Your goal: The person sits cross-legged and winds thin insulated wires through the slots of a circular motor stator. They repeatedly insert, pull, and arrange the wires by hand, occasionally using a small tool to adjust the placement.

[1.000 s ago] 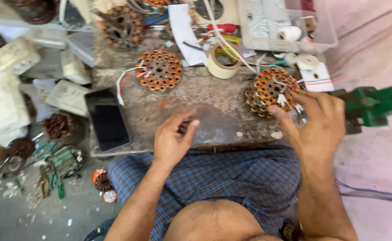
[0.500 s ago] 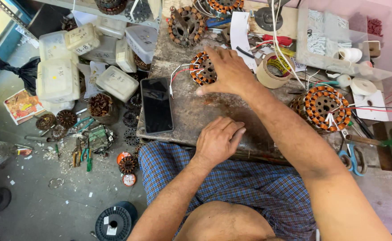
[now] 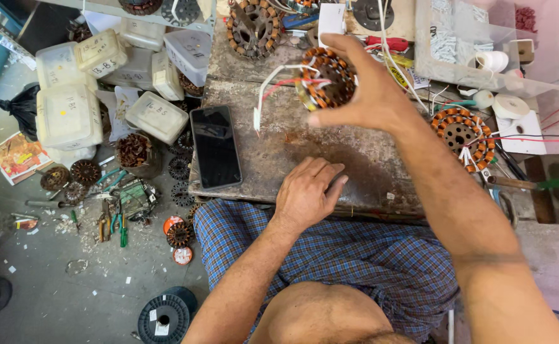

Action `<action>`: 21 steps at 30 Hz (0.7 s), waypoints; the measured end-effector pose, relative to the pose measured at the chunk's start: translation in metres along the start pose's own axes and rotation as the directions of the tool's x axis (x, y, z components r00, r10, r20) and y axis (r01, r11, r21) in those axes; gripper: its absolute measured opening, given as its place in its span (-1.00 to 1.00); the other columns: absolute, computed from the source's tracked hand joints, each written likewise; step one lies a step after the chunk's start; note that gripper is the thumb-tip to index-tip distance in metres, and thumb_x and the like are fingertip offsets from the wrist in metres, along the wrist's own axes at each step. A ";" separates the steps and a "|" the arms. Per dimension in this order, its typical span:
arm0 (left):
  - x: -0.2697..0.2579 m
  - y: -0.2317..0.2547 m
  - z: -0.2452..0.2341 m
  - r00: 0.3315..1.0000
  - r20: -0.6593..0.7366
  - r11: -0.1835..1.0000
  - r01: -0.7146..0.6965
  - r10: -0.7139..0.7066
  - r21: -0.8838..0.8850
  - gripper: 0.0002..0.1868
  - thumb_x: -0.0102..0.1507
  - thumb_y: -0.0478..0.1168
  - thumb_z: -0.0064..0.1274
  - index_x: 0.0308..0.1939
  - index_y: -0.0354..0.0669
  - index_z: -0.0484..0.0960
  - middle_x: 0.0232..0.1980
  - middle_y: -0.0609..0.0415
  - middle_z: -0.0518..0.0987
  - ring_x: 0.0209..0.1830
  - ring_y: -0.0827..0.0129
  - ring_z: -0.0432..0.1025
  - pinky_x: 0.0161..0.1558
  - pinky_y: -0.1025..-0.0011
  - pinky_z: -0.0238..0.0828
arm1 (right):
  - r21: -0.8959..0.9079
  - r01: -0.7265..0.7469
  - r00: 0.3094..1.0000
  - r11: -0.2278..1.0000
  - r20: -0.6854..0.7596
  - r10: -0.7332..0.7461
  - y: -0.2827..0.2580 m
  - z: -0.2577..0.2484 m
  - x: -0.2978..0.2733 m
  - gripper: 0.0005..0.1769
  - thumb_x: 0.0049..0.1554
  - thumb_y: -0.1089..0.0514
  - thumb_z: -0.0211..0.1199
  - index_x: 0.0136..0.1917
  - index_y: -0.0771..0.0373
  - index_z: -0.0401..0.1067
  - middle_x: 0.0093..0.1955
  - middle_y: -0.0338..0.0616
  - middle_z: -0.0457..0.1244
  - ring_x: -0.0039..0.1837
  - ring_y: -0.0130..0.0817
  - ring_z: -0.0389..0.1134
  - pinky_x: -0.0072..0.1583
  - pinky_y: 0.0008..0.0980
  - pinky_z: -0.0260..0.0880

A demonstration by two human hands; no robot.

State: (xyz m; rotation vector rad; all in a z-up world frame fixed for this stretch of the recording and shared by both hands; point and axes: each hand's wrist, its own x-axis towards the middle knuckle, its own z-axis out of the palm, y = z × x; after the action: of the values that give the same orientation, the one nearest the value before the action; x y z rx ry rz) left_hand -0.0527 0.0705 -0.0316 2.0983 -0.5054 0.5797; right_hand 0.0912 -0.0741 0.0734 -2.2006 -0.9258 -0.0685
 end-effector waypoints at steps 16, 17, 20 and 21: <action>-0.102 0.031 0.011 0.515 0.691 -0.244 0.683 -0.507 -0.688 -0.55 0.40 -0.02 -0.15 0.17 -0.27 0.56 -0.21 -0.12 0.71 -0.29 0.28 0.63 -0.22 0.35 0.65 | -0.244 0.083 0.949 0.966 0.315 -0.002 -0.014 -0.011 -0.146 0.38 -0.44 -0.07 0.66 0.56 0.19 0.08 0.52 0.14 0.06 0.55 0.12 0.03 0.52 0.08 -0.01; -0.105 0.031 0.010 0.511 0.706 -0.286 0.671 -0.490 -0.684 -0.52 0.40 0.02 -0.15 0.18 -0.30 0.55 -0.20 -0.13 0.71 -0.28 0.27 0.64 -0.22 0.35 0.65 | -0.252 0.066 0.944 0.966 0.328 0.021 -0.011 -0.008 -0.144 0.38 -0.45 -0.06 0.66 0.56 0.17 0.08 0.52 0.14 0.05 0.55 0.13 0.02 0.52 0.06 0.00; -0.112 0.036 0.010 0.591 0.643 -0.099 0.695 -0.487 -0.712 -0.65 0.32 -0.23 0.07 0.17 -0.25 0.55 -0.10 -0.03 0.70 -0.11 0.35 0.62 -0.08 0.32 0.67 | -0.211 0.081 0.944 0.974 0.331 -0.007 -0.006 -0.010 -0.140 0.39 -0.40 -0.09 0.65 0.58 0.17 0.04 0.54 0.13 0.04 0.56 0.14 0.01 0.52 0.05 0.01; -0.114 0.037 0.010 0.605 0.621 -0.065 0.688 -0.498 -0.722 -0.66 0.33 -0.26 0.10 0.17 -0.28 0.56 -0.08 -0.03 0.70 -0.10 0.35 0.60 -0.04 0.33 0.64 | -0.182 0.094 0.944 0.979 0.328 -0.030 -0.006 -0.010 -0.142 0.39 -0.38 -0.11 0.64 0.60 0.18 0.02 0.55 0.13 0.04 0.57 0.14 0.01 0.53 0.06 0.01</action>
State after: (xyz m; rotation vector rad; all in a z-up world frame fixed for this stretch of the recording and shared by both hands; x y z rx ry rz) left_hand -0.1631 0.0577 -0.0779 0.8863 0.1234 -0.4603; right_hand -0.0153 -0.1624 0.0402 -2.4092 -1.2146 0.1870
